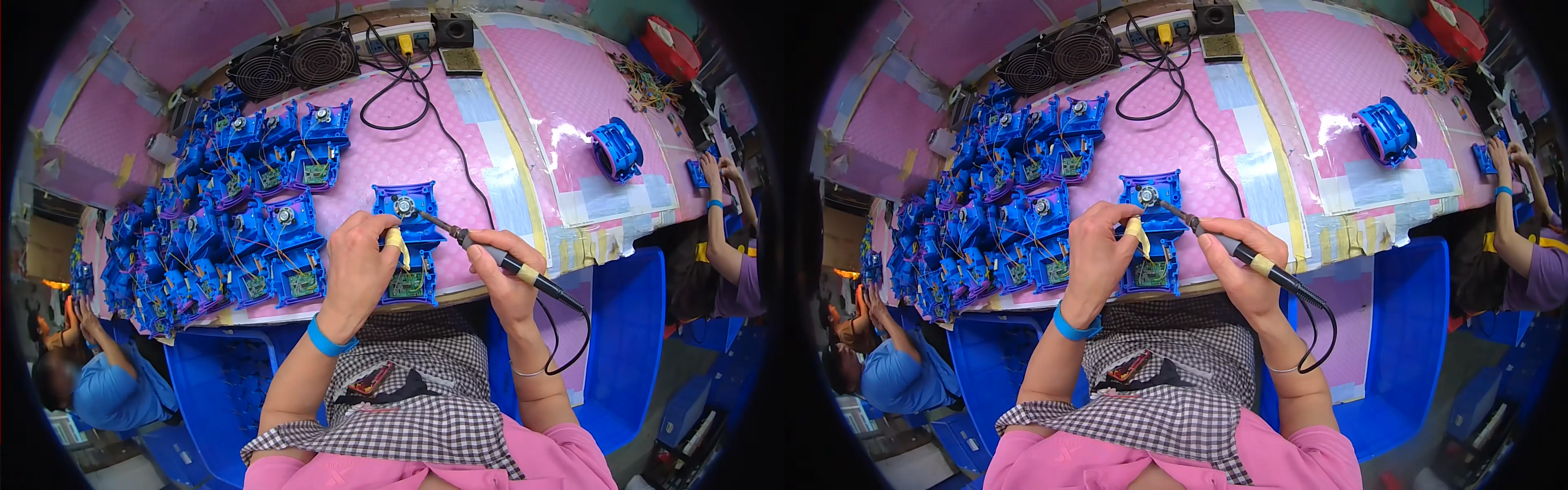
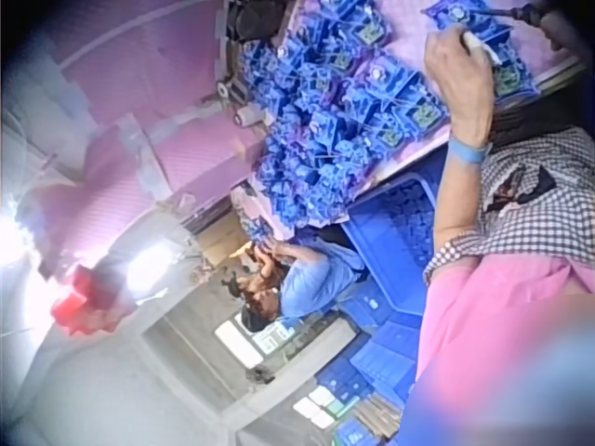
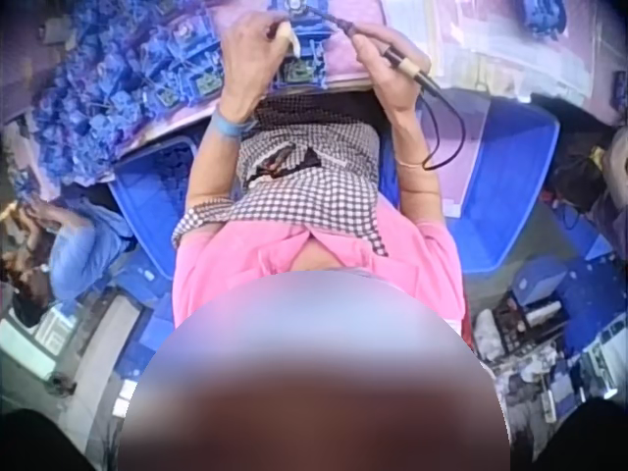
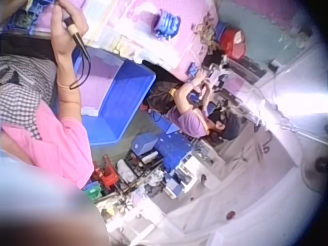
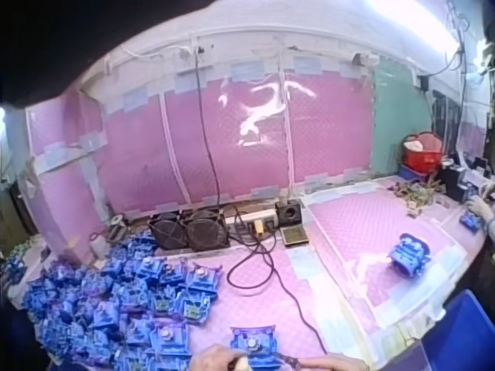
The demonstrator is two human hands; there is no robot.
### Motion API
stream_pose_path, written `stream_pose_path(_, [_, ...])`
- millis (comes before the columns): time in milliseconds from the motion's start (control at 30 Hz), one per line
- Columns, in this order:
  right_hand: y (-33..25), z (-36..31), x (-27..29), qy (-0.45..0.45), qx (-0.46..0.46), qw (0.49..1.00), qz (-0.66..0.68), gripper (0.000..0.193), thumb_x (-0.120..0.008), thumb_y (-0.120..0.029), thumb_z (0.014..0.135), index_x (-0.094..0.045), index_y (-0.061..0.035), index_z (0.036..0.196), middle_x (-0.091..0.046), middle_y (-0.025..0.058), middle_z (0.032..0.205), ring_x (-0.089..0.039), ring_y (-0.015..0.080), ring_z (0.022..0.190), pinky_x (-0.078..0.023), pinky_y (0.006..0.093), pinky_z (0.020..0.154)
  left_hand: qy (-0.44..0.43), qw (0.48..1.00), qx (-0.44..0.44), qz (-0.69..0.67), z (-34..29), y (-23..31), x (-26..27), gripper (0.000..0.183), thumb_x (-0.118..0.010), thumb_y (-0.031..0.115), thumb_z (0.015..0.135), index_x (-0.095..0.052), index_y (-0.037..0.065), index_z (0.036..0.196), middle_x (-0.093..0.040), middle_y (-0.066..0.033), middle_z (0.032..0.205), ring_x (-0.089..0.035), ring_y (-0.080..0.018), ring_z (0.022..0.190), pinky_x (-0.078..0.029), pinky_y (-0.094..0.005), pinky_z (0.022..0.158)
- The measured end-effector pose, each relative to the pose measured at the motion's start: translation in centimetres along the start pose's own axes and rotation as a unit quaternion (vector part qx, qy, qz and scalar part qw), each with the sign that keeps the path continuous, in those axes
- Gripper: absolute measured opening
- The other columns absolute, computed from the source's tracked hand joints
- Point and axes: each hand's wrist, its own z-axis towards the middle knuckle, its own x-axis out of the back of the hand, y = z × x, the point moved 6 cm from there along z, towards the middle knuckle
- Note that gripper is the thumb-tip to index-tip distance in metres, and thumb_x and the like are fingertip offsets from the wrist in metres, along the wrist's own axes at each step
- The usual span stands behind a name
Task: Soldering wires to small blue fan components on an assembly line.
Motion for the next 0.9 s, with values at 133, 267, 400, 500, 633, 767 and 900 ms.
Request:
stream_pose_path(133, [0.1,0.2,0.3,0.012,0.005,1.0,0.013,0.016,-0.07,0.0,0.079,-0.07,0.0015,0.095,-0.069,0.0106,0.083,-0.063,0.0124,0.065,-0.047,0.0222,0.058,0.016,0.999,-0.028,0.008,0.2,0.4,0.2,0.014,-0.066,0.003,0.076,-0.072,0.002,0.089,-0.065,-0.0114,0.078,-0.057,-0.0203,0.06,-0.043,-0.033,0.054])
stream_pose_path(267, [-0.5,0.4,1.2,0.048,0.006,0.998,0.029,0.016,-0.067,-0.003,0.085,-0.068,0.0033,0.099,-0.065,0.0074,0.079,-0.058,0.0093,0.059,-0.044,0.021,0.053,0.053,0.998,-0.028,-0.02,-0.6,1.3,1.9,0.013,-0.068,0.002,0.075,-0.07,0.001,0.088,-0.062,-0.0129,0.073,-0.061,-0.0274,0.064,-0.047,-0.0372,0.059])
stream_pose_path(400, [-0.3,1.4,2.5,0.098,0.045,0.994,0.02,0.017,-0.063,-0.008,0.091,-0.066,0.003,0.103,-0.06,0.0034,0.07,-0.05,0.0065,0.055,-0.037,0.0204,0.051,0.015,0.998,0.067,0.008,-2.0,1.4,3.1,0.016,-0.073,0.009,0.076,-0.07,0.004,0.09,-0.061,-0.0103,0.068,-0.058,-0.0245,0.059,-0.043,-0.0371,0.054])
stream_pose_path(500, [1.4,2.1,2.5,0.118,0.062,0.991,0.018,0.017,-0.064,-0.009,0.091,-0.066,0.0013,0.105,-0.06,0.0029,0.071,-0.05,0.0059,0.056,-0.037,0.0202,0.051,0.02,0.996,-0.078,0.043,-2.2,3.8,1.8,0.02,-0.078,0.01,0.073,-0.071,0.004,0.091,-0.06,-0.008,0.065,-0.048,-0.015,0.049,-0.036,-0.0296,0.046])
stream_pose_path(633, [3.2,2.1,1.7,0.153,0.144,0.975,-0.079,0.016,-0.063,-0.01,0.093,-0.066,-0.0012,0.106,-0.061,0.0021,0.078,-0.05,0.0052,0.062,-0.038,0.02,0.052,-0.126,0.971,-0.076,0.186,-1.5,3.4,-3.4,0.027,-0.07,0.025,0.08,-0.066,-0.002,0.078,-0.063,-0.0182,0.072,-0.063,-0.0318,0.064,-0.05,-0.0427,0.056])
stream_pose_path(767, [5.6,1.4,1.9,0.172,0.014,0.984,0.053,0.017,-0.061,-0.01,0.094,-0.064,-0.0023,0.108,-0.061,0.0036,0.079,-0.053,0.0078,0.062,-0.044,0.0208,0.053,-0.171,0.955,-0.107,0.219,-1.1,3.2,-4.0,0.018,-0.065,0.019,0.078,-0.061,0.002,0.076,-0.061,-0.0185,0.072,-0.062,-0.0364,0.067,-0.051,-0.0474,0.06])
stream_pose_path(900, [5.0,1.4,1.9,0.144,0.072,0.986,0.052,0.021,-0.056,-0.014,0.098,-0.06,-0.0002,0.112,-0.056,0.0037,0.075,-0.048,0.0079,0.061,-0.04,0.0207,0.053,-0.127,0.982,-0.095,0.104,-2.9,4.2,-0.6,0.015,-0.066,0.015,0.078,-0.065,0.005,0.088,-0.062,-0.0169,0.078,-0.062,-0.0362,0.068,-0.05,-0.0455,0.063])
